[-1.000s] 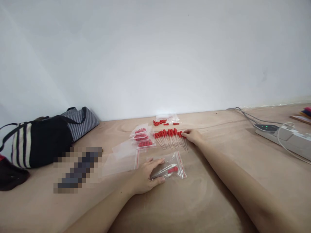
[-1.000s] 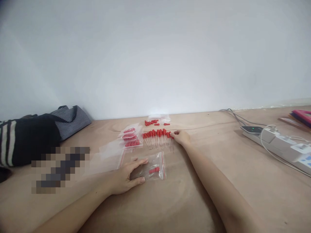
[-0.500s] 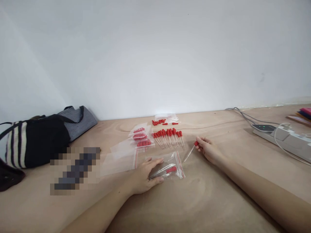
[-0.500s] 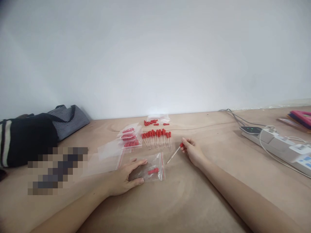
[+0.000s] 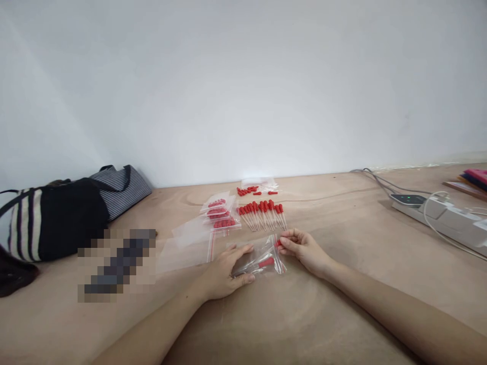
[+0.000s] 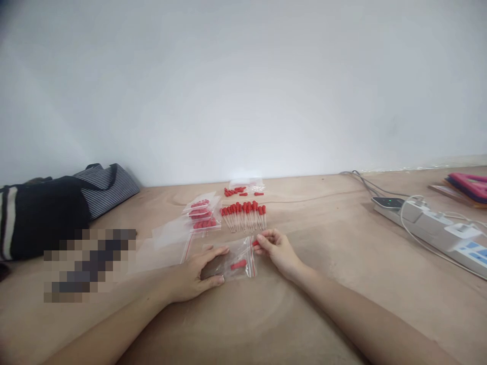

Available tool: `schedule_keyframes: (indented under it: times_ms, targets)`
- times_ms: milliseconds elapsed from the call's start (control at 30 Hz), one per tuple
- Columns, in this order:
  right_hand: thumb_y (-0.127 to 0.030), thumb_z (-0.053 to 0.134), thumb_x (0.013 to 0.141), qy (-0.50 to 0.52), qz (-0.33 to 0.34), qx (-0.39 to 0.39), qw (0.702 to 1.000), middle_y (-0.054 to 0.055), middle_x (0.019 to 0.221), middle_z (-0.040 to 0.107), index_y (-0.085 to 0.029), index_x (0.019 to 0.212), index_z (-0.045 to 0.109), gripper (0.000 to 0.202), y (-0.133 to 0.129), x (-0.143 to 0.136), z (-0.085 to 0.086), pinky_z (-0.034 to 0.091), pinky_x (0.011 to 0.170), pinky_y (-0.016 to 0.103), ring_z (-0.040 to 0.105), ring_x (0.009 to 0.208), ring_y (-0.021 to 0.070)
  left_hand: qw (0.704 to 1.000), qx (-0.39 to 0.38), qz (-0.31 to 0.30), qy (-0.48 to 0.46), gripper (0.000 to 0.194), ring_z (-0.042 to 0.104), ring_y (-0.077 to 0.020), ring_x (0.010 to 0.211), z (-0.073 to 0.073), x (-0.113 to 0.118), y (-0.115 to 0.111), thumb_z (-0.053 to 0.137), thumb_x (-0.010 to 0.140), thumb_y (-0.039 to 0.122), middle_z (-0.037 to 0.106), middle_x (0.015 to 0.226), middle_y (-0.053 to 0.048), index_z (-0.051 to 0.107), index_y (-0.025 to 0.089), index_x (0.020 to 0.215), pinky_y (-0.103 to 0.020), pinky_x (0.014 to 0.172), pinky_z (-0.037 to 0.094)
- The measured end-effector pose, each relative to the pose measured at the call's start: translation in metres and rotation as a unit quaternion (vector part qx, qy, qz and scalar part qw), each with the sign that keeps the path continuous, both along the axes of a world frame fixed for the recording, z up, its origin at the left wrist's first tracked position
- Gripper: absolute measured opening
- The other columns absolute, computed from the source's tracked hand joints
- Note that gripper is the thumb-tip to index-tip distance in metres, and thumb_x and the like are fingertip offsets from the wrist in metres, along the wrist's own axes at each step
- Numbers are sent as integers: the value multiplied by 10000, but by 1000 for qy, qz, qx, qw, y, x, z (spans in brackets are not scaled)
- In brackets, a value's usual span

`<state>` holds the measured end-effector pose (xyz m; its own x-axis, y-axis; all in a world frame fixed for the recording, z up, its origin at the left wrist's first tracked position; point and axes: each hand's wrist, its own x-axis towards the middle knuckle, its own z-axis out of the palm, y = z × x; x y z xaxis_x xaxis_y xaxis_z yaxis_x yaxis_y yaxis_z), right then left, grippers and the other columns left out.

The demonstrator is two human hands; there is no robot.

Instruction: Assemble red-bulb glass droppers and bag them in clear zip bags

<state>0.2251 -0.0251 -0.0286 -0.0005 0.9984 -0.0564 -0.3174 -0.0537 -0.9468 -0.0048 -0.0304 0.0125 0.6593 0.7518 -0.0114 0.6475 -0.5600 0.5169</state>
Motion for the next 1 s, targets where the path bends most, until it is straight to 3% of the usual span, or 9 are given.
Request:
schedule_keyframes:
  times_ms: [133,233,333,533,633,700,767,800,1000]
  targets:
    - [-341,742,522,-16,85,4,996,6,722,638,-150,780,573,363,-5,-5,3,481,666,246,589,607,89,1000,0,-3,-17,625,365,-234,1191,-1,0,0,538,755,361,470,1258,-43,259,237,1300,-441,1018,223]
    - [-367,716,550,-77,130,-8,988,-12,606,621,-143,774,599,338,-2,-6,5,460,504,203,551,484,72,1000,-2,-8,-18,620,365,-224,1191,-2,-1,1,533,760,346,468,1260,-42,252,237,1302,-436,1021,217]
    - [-393,689,574,-163,168,-19,972,-42,490,570,-146,740,618,306,1,-9,6,327,321,156,425,327,37,1000,-1,-7,-21,610,363,-225,1193,-3,-1,1,535,759,340,467,1261,-41,264,243,1296,-435,1022,212]
    - [-382,660,600,-234,203,35,950,-42,471,555,-147,703,650,257,2,-16,5,277,298,148,371,311,25,1000,-2,-13,-24,611,373,-230,1186,-3,-1,2,536,755,348,469,1260,-40,268,249,1294,-438,1015,225]
    - [-329,649,596,-256,155,4,954,-43,484,554,-149,700,625,209,12,-4,7,270,294,157,365,293,28,1000,-4,-3,-14,605,346,-242,1203,-2,-1,1,537,752,361,468,1261,-46,287,232,1289,-445,1014,227]
    - [-310,605,629,-300,66,9,951,-34,498,559,-150,697,617,175,29,10,8,289,312,169,382,306,39,1000,-6,3,-12,607,347,-247,1201,-1,0,0,540,750,364,465,1263,-51,295,224,1287,-447,1012,232]
    - [-302,585,642,-368,-78,31,926,-6,570,600,-148,721,621,177,52,25,8,356,386,183,468,395,69,1000,-3,6,-14,599,362,-246,1192,0,0,0,542,748,374,463,1264,-49,308,232,1281,-441,1011,240]
    - [-302,580,647,-379,-105,30,919,18,641,626,-143,758,624,199,64,31,7,391,443,194,523,478,94,1000,1,8,-14,591,364,-244,1191,0,0,0,542,748,378,461,1267,-45,318,239,1276,-437,1012,241]
    - [-323,622,613,-409,-152,11,900,73,818,652,-168,791,649,238,121,41,0,416,683,260,585,804,198,1000,3,-9,-13,596,378,-237,1181,-2,-2,2,534,752,390,469,1260,-42,304,249,1284,-445,1021,218]
